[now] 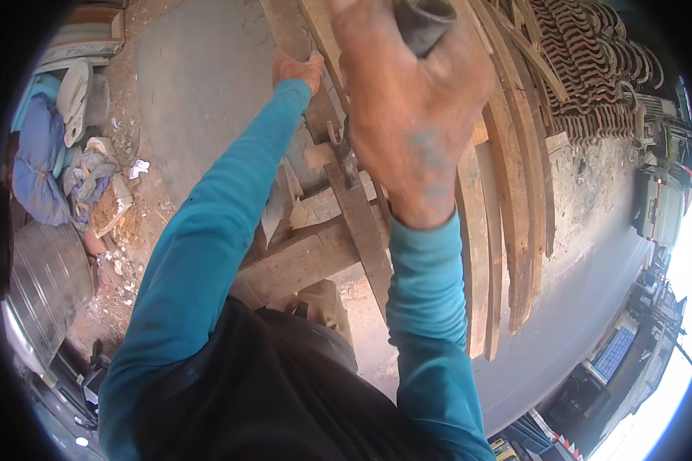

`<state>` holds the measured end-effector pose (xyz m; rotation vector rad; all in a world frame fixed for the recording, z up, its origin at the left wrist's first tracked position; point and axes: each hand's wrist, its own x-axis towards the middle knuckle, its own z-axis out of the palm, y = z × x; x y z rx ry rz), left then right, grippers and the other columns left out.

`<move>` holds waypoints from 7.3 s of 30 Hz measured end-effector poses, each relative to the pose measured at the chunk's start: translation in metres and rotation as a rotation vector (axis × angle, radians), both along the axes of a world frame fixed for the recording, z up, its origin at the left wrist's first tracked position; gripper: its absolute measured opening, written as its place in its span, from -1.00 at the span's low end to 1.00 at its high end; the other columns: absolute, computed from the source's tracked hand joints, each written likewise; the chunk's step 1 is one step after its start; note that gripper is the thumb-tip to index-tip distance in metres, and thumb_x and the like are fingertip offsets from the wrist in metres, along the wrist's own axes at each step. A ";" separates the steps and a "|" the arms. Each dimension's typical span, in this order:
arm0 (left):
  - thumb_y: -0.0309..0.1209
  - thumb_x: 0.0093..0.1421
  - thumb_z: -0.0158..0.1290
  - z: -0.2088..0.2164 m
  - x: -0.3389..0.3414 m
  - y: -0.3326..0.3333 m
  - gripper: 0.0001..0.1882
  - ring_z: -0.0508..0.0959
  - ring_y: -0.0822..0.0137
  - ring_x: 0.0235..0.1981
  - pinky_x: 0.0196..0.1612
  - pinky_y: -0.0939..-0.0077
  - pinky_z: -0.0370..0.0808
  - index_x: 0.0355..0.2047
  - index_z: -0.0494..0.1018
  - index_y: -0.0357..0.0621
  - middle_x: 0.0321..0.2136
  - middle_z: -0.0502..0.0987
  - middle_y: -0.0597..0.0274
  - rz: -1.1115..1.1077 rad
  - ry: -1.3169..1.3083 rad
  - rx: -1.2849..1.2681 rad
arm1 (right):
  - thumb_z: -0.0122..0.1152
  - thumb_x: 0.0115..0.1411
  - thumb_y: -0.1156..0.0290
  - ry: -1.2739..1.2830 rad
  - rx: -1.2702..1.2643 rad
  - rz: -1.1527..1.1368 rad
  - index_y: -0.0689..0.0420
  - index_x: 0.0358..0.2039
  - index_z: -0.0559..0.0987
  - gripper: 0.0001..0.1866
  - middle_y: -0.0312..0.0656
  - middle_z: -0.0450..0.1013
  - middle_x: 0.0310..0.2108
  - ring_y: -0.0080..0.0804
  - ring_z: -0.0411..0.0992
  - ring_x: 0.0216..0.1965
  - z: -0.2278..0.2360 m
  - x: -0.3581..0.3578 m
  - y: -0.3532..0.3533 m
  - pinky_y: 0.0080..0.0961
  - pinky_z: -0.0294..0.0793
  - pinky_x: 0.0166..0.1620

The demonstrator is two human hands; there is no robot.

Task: The person removes nails from wooden planks by positioning a small wooden block for leverage and pulling each nail out using the claw of a hammer.

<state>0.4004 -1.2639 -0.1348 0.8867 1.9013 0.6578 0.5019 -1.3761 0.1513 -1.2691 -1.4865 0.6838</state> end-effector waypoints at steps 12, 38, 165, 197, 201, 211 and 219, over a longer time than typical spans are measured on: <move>0.04 0.14 0.15 0.023 -0.026 -0.024 0.04 0.52 -0.15 0.06 0.14 0.08 0.51 0.44 -0.12 -0.18 0.14 0.36 -0.30 0.108 0.083 0.111 | 0.29 0.28 0.17 0.398 -0.107 0.306 0.11 -0.59 0.48 -0.62 -0.38 0.23 -0.74 -0.65 0.18 -0.71 0.015 -0.020 -0.003 -0.57 0.23 -0.59; -0.07 0.07 0.22 -0.004 0.053 -0.068 -0.16 0.51 -0.11 0.11 0.21 0.11 0.44 0.22 0.13 -0.27 0.08 0.48 -0.23 0.190 0.163 0.295 | 0.27 0.27 0.45 0.449 0.266 0.218 0.11 -0.47 0.39 -0.76 -0.24 0.35 -0.70 -0.52 0.32 -0.65 -0.022 0.095 -0.162 -0.46 0.32 -0.60; -0.08 0.38 0.00 0.255 0.660 -0.849 -0.58 0.52 0.40 -0.48 -0.46 0.47 0.48 -0.04 0.38 -0.20 -0.38 0.53 0.19 -0.332 -0.152 0.373 | 0.15 0.36 0.41 0.275 0.230 -0.189 0.18 -0.24 0.40 -0.86 -0.21 0.30 -0.36 -0.41 0.29 -0.40 0.217 0.817 -0.875 -0.42 0.33 -0.30; -0.03 0.38 0.01 0.269 0.637 -0.829 -0.56 0.49 0.42 -0.61 -0.55 0.52 0.48 -0.09 0.41 -0.20 -0.53 0.52 0.23 -0.368 -0.299 0.224 | 0.14 0.29 0.36 0.351 0.234 -0.130 0.19 -0.43 0.43 -0.80 -0.18 0.35 -0.51 -0.38 0.28 -0.49 0.214 0.783 -0.808 -0.40 0.31 -0.40; -0.03 0.38 0.00 0.268 0.621 -0.818 -0.58 0.48 0.44 -0.60 -0.55 0.53 0.49 -0.12 0.41 -0.19 -0.53 0.52 0.24 -0.420 -0.297 0.231 | 0.22 0.27 0.17 0.334 0.224 -0.038 0.19 -0.40 0.48 -0.68 -0.22 0.29 -0.56 -0.47 0.26 -0.49 0.216 0.766 -0.794 -0.42 0.26 -0.42; -0.05 0.37 0.06 0.196 0.545 -0.774 -0.58 0.50 0.47 -0.50 -0.41 0.50 0.47 -0.14 0.44 -0.22 -0.51 0.53 0.29 -0.456 -0.265 0.270 | 0.26 0.33 0.28 0.429 0.171 -0.194 0.15 -0.61 0.36 -0.58 -0.34 0.28 -0.70 -0.64 0.18 -0.63 0.122 0.669 -0.743 -0.57 0.15 -0.57; -0.06 0.35 0.10 0.151 0.495 -0.779 -0.57 0.53 0.48 -0.47 -0.43 0.55 0.48 -0.07 0.41 -0.20 -0.47 0.53 0.29 -0.355 -0.282 0.180 | 0.15 0.38 0.36 0.640 0.354 -0.203 0.16 -0.58 0.37 -0.64 -0.23 0.34 -0.72 -0.56 0.29 -0.67 0.081 0.614 -0.742 -0.56 0.28 -0.59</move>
